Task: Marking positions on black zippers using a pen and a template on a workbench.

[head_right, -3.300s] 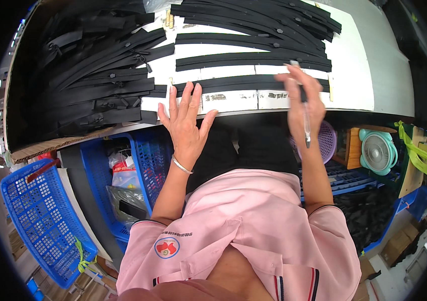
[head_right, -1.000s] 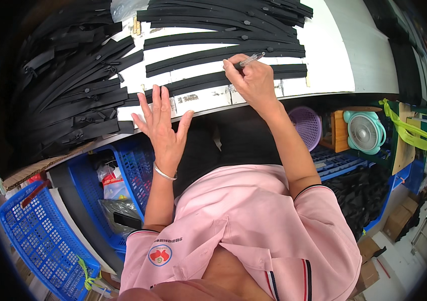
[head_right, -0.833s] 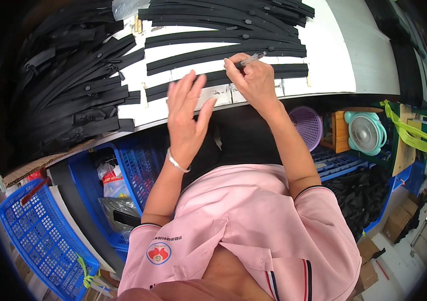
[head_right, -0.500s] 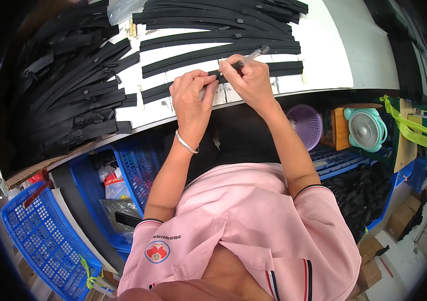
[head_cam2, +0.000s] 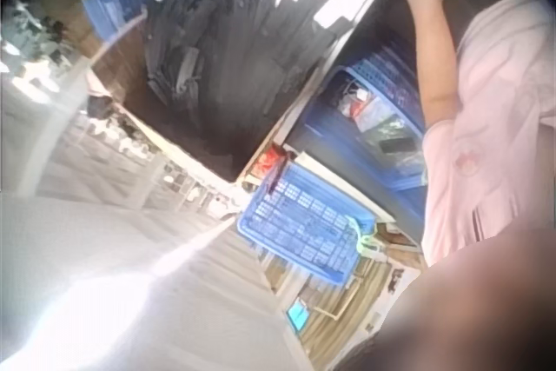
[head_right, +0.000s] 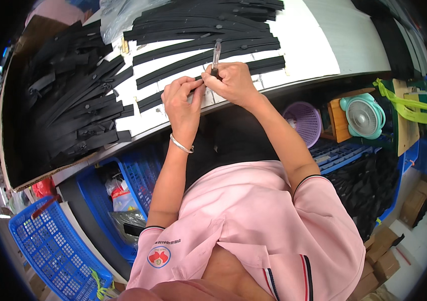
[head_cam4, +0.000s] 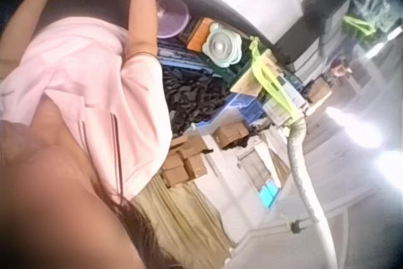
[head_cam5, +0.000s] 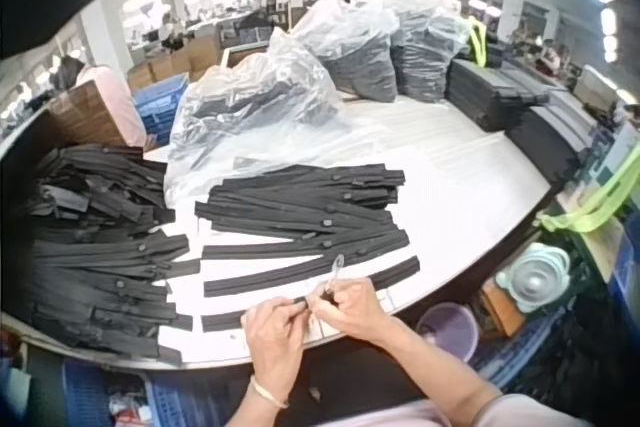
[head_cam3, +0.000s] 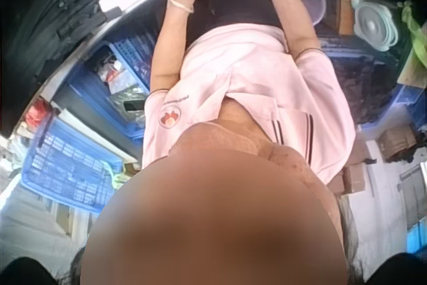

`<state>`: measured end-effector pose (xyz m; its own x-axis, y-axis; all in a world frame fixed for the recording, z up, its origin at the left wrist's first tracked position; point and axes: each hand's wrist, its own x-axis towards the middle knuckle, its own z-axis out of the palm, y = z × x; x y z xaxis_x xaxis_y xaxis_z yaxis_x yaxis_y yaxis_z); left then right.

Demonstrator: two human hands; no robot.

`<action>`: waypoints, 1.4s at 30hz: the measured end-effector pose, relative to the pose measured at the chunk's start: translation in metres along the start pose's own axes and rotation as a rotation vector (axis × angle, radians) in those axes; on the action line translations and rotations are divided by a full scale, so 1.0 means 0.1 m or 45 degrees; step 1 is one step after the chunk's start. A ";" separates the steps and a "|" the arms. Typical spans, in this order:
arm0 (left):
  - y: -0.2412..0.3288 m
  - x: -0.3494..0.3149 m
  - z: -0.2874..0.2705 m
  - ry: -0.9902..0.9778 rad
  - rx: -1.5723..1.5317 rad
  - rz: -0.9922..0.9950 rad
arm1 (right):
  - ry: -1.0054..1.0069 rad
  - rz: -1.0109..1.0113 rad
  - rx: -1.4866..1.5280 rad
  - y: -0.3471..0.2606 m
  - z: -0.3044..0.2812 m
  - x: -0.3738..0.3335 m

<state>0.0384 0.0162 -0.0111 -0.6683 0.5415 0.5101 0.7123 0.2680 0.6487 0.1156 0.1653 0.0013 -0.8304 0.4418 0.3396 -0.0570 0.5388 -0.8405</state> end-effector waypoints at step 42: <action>0.50 0.28 0.81 -0.135 -0.047 0.209 | 0.182 0.147 0.092 0.43 -0.93 -0.18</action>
<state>0.0722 0.1093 -0.0103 -0.5161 0.6569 0.5496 0.8002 0.1411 0.5829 0.1799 0.2474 -0.0017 -0.7468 0.5978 0.2914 -0.0097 0.4282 -0.9036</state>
